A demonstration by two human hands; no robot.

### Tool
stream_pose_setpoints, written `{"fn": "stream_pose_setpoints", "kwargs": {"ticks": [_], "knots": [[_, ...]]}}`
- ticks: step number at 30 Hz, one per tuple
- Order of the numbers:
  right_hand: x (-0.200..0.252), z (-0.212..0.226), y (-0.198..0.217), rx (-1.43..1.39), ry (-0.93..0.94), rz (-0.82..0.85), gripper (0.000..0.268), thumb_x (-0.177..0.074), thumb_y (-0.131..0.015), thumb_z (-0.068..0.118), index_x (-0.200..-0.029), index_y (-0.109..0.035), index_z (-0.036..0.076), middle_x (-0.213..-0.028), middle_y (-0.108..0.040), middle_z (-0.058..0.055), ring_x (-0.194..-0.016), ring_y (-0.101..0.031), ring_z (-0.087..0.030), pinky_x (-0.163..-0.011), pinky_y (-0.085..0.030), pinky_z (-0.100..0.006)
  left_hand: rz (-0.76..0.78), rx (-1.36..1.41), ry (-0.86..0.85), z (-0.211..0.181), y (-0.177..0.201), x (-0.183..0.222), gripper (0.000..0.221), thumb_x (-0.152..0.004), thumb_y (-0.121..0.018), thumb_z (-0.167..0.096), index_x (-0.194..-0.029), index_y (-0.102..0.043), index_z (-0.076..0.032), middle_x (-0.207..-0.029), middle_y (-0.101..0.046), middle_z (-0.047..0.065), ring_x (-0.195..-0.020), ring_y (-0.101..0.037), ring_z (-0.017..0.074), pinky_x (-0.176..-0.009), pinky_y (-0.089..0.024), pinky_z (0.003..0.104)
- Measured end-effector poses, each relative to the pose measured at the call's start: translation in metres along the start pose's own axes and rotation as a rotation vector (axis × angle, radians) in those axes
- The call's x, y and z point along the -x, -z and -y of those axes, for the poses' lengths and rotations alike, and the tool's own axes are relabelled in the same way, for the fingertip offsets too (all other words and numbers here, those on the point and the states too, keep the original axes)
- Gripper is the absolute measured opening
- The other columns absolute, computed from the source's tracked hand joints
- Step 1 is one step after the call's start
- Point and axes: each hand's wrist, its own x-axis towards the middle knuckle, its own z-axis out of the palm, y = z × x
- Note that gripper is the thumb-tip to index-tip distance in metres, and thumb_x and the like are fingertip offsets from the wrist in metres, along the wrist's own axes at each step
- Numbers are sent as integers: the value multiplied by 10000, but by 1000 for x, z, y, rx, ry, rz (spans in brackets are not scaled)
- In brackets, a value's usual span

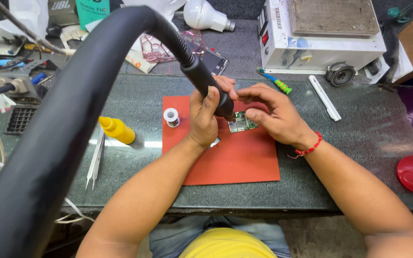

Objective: The person uses a heat gun to apply localized heat to a small green circuit board held on a red silicone mat. The person holds the heat gun with one hand and stabilizes the board with the other, periodically moving the board to target different areas.

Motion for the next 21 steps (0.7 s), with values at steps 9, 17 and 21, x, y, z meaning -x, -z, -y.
{"fn": "stream_pose_setpoints", "kwargs": {"ticks": [9, 17, 21], "knots": [[-17, 2, -35, -116, 14, -25, 538, -933, -778, 210, -1373, -575, -24, -1310, -648, -101, -1213, -644, -176, -1058, -529, -340, -65, 16, 66, -2, 3, -1, 443, -1119, -518, -478, -1109, -574, -39, -1160, -556, 86, -1086, -526, 166, -1014, -430, 338], [13, -13, -53, -484, -83, -111, 511, -977, -723, 196, -1390, -520, -26, -1151, -669, -31, -1053, -685, -79, -931, -580, -268, 110, 34, 223, -23, -11, -2, 488, -1056, -616, -525, -1150, -568, -49, -1159, -587, 88, -1071, -562, 177, -989, -463, 355], [17, -7, -42, -324, -145, -65, 440, -991, -705, 246, -1340, -639, -15, -857, -652, -48, -742, -569, -63, -654, -466, -237, 322, 92, 230, -25, -11, -16, 477, -1033, -664, -472, -1083, -635, 2, -1179, -653, 130, -1162, -621, 236, -1075, -498, 404]]}}
